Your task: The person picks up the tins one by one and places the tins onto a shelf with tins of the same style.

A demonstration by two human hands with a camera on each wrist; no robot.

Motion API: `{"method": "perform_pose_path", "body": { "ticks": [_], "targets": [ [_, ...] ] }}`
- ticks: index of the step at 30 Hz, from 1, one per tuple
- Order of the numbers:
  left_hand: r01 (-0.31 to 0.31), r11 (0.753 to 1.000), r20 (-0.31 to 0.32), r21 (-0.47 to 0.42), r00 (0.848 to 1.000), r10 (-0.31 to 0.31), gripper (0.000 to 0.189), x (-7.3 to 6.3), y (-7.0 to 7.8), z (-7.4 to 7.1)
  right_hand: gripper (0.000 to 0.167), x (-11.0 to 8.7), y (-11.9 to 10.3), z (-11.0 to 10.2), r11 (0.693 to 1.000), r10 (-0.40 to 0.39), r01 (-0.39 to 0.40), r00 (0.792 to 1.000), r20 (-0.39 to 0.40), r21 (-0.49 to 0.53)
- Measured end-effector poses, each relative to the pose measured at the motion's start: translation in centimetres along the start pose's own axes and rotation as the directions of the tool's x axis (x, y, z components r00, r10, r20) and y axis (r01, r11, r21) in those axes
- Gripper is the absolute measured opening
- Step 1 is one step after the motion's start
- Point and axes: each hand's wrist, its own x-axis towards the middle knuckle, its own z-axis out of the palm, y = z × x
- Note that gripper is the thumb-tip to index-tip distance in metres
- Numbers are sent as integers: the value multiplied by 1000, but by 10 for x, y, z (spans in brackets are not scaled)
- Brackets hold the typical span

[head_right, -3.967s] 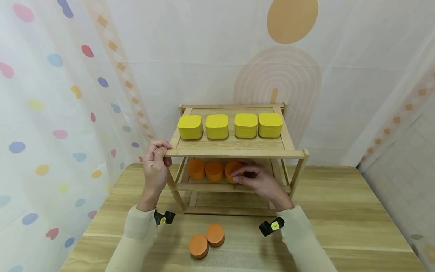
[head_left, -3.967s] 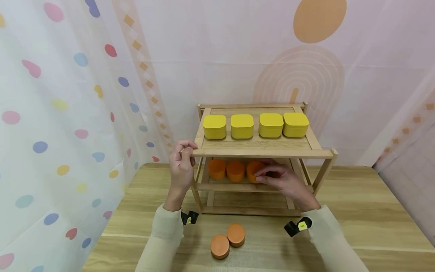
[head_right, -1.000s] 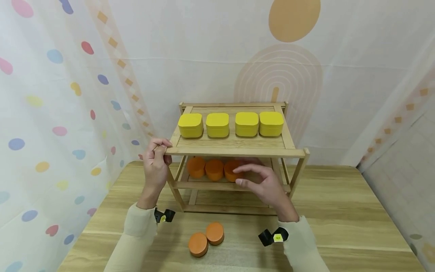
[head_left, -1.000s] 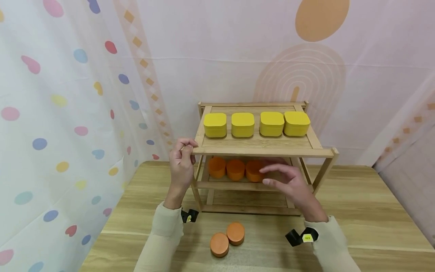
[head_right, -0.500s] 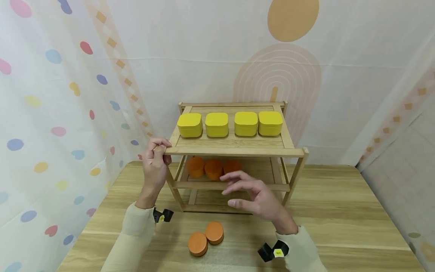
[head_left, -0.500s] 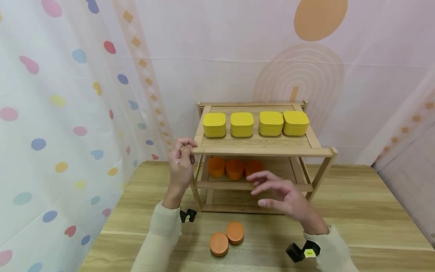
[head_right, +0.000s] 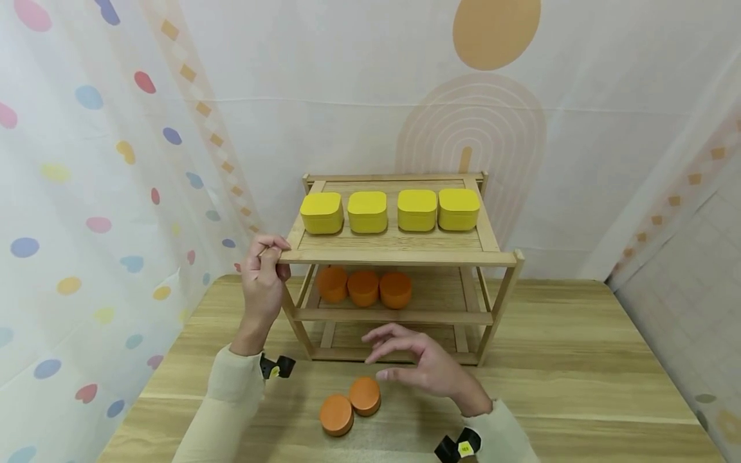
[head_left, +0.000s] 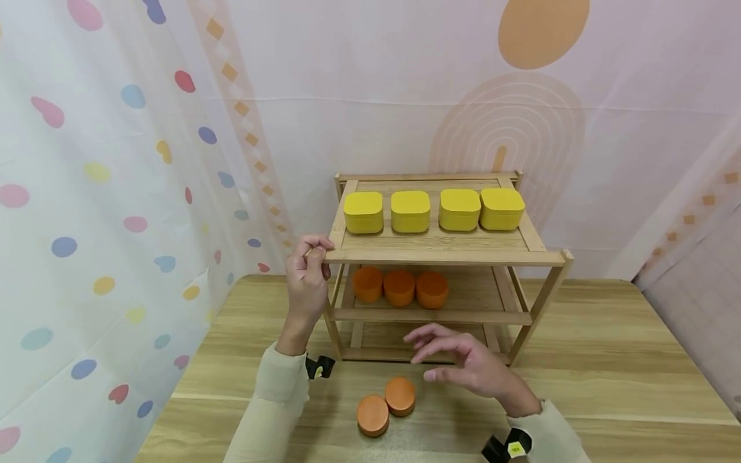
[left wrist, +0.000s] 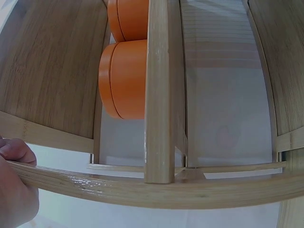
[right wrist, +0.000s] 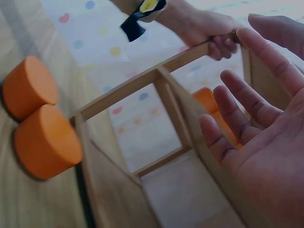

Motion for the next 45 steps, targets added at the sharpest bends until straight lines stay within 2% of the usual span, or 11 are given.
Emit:
{"method": "perform_pose_path", "body": {
  "ticks": [6, 9, 12, 14, 19, 22, 26, 31, 39, 45],
  "targets": [
    [-6, 1000, 2, -1, 1000, 6, 21, 0, 0, 0, 27, -8, 19, 5, 999, 15, -15, 1000, 19, 32],
    [-12, 1000, -1, -8, 1000, 12, 21, 0, 0, 0, 21, -12, 29, 9, 995, 93, -94, 996, 18, 44],
    [-16, 1000, -3, -12, 1000, 16, 21, 0, -1, -1, 21, -15, 40, 15, 976, 204, -204, 979, 20, 71],
    [-18, 1000, -3, -13, 1000, 18, 21, 0, -1, 0, 23, -18, 47, 18, 969, 235, -237, 972, 28, 71],
    [-29, 999, -4, -22, 1000, 29, 20, 0, -2, 0, 23, -23, 61, 26, 966, 252, -253, 967, 36, 41],
    [-40, 999, -4, -34, 999, 40, 20, 1, -2, 1, 24, -25, 65, 29, 956, 290, -291, 957, 29, 47],
    [-48, 998, -4, -39, 999, 48, 20, 1, -2, 1, 27, -29, 71, 34, 940, 325, -326, 945, 29, 99],
    [-40, 999, -6, -18, 999, 40, 21, 1, -1, 0, 27, -33, 79, 39, 930, 332, -337, 942, 59, 150],
    [-41, 999, -3, -25, 999, 41, 20, 1, -1, 0, 26, -35, 83, 42, 924, 352, -361, 932, 82, 127],
    [-37, 999, -2, -26, 999, 37, 21, 1, 0, 0, 24, -39, 88, 43, 914, 365, -378, 924, 111, 147]
  ]
}}
